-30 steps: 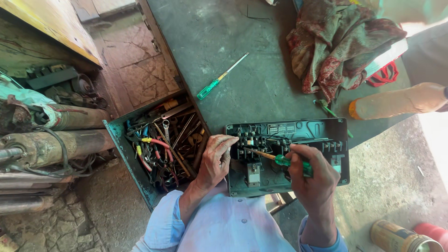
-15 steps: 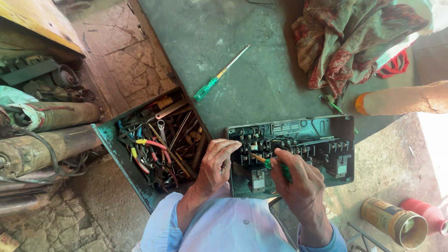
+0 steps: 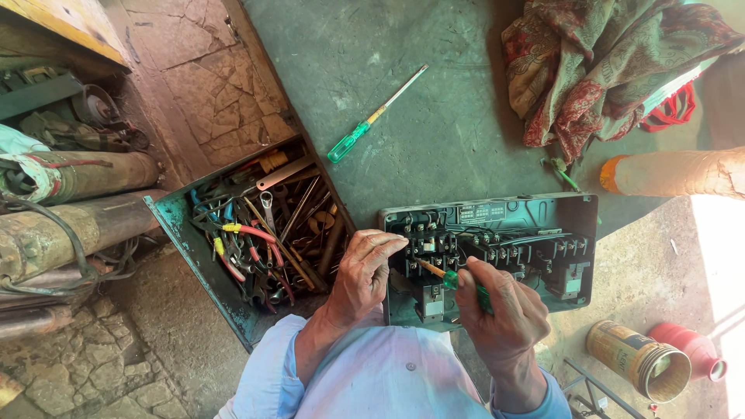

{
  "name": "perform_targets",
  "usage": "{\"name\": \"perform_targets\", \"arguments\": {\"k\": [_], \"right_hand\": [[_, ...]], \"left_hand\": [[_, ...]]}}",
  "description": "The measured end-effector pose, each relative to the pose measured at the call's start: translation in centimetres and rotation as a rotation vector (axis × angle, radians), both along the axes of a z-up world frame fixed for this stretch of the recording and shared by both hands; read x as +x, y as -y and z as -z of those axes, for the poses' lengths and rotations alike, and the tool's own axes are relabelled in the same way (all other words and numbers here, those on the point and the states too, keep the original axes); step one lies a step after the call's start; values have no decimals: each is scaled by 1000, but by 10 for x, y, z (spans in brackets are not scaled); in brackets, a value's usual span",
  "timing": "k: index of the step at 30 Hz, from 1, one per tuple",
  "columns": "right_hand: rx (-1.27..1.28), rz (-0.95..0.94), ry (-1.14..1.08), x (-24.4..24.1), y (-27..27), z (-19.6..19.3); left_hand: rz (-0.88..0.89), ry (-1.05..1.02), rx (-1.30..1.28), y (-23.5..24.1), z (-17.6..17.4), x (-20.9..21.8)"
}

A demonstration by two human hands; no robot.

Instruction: The person uses a screwdriver to tighten and adjust screws on the terminals of an open electrical component, likely a contactor, placed on a workbench. The person repeatedly manipulates the internal wiring and terminal screws throughout the clip.

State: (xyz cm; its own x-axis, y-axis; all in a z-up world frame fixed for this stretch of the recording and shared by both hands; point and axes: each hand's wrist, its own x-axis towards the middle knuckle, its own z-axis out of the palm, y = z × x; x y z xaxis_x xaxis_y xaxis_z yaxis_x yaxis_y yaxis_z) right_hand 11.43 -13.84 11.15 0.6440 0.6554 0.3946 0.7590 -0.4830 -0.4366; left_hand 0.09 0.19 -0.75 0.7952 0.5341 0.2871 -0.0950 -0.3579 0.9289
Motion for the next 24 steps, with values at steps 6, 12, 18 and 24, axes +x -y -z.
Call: {"name": "perform_targets", "arguments": {"k": [6, 12, 18, 24], "right_hand": [[12, -11, 12, -1, 4, 2], [21, -1, 30, -4, 6, 6], [2, -23, 56, -5, 6, 4], [-36, -104, 110, -7, -2, -7]], "left_hand": [[-4, 6, 6, 0, 0, 0], [2, 2, -2, 0, 0, 0], [3, 5, -3, -1, -1, 0], [4, -3, 3, -2, -4, 1]]}}
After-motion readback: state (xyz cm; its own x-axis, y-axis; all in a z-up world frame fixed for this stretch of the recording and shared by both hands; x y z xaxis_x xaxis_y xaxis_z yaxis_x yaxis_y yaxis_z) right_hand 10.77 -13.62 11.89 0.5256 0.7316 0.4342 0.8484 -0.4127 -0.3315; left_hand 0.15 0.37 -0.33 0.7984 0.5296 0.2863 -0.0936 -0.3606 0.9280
